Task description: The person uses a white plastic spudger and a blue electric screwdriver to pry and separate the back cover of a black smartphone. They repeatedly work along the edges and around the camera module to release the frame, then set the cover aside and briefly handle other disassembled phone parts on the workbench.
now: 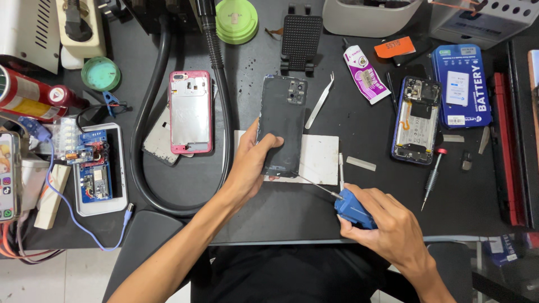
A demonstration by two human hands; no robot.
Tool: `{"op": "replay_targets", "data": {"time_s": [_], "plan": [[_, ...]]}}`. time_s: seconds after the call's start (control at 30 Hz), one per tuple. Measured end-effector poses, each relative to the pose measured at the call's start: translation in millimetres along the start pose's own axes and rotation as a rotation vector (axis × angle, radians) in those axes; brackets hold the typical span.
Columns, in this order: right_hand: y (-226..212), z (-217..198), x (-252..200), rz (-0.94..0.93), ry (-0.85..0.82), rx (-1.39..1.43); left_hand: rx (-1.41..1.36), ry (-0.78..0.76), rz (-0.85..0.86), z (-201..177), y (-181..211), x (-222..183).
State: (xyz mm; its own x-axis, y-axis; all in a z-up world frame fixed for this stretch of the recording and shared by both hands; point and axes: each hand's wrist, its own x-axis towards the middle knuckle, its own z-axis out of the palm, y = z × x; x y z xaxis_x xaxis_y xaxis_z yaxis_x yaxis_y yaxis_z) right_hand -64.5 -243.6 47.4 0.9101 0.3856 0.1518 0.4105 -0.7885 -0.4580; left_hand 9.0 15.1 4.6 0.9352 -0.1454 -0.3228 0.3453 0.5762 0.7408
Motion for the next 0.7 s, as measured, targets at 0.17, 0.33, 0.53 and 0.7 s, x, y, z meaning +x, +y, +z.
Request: {"op": "replay_targets", "data": {"time_s": [0.17, 0.33, 0.53, 0.7], "plan": [[-0.2, -1.6, -0.3, -0.006, 0.002, 0.014, -0.007, 0.009, -0.008, -1.3, -2.6, 1.1], [-1.7, -4.1, -0.9, -0.103, 0.011, 0.034, -0.016, 0.009, -0.065, 0.0, 3.1, -0.1], [2.0, -6.4, -2.2, -0.009, 0.056, 0.003, 0.041, -0.074, -0.096, 2.6, 8.2, -4.4], [5.9, -4.4, 1.2, -0.010, 0.124, -0.012, 0.164, -0.128, -0.115, 6.1, 11.2, -4.7]]}}
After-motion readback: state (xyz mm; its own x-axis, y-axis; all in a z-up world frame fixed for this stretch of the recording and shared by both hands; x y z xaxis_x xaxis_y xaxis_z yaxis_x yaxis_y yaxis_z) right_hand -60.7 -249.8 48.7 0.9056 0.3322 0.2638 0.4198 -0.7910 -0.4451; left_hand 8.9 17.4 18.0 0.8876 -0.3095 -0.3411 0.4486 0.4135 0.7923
